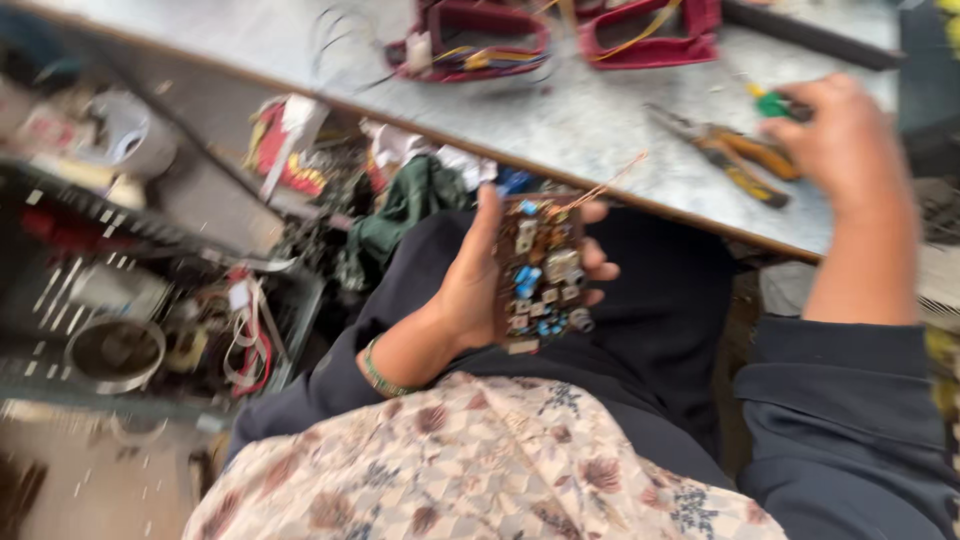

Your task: The person manipulates a circuit board using pliers and a screwdriver, removing or adjusting components and wires.

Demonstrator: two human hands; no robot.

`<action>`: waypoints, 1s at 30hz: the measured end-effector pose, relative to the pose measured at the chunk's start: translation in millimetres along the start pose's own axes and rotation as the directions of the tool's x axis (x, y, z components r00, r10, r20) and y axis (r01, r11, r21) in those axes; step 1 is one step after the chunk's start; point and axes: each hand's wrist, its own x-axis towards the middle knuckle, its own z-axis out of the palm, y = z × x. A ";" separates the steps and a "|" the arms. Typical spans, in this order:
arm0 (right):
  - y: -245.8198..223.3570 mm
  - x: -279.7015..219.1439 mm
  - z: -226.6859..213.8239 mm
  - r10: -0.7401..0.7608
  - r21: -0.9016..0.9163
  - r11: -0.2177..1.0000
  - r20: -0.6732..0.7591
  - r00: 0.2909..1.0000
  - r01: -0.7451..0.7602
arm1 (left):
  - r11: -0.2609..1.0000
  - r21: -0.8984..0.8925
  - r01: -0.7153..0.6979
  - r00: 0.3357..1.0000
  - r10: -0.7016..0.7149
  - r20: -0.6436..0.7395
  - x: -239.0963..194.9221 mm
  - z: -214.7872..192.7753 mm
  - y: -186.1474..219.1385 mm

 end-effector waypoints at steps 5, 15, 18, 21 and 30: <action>61.3 -7.8 35.2 0.054 0.185 0.982 -0.058 0.997 -0.042 | 0.995 -0.095 -0.024 0.996 0.032 0.085 -7.7 0.8 4.0; -217.5 -89.8 -87.6 -0.240 0.782 0.621 0.114 0.964 0.062 | 0.969 -0.245 -0.037 0.984 0.078 0.161 -12.7 2.7 10.9; -259.4 -73.0 -121.1 -0.283 0.886 0.454 0.037 0.958 0.100 | 0.978 -0.210 -0.021 1.000 0.022 0.001 -14.1 7.4 14.0; -268.9 -68.3 -136.4 -0.268 0.970 0.211 -0.059 0.962 0.119 | 0.975 -0.213 -0.057 0.998 0.061 0.016 -17.5 9.5 18.8; -251.0 -96.5 -42.2 -0.389 0.770 0.514 -0.182 0.903 0.377 | 0.959 0.109 -0.263 0.965 0.262 0.022 -26.9 5.7 41.6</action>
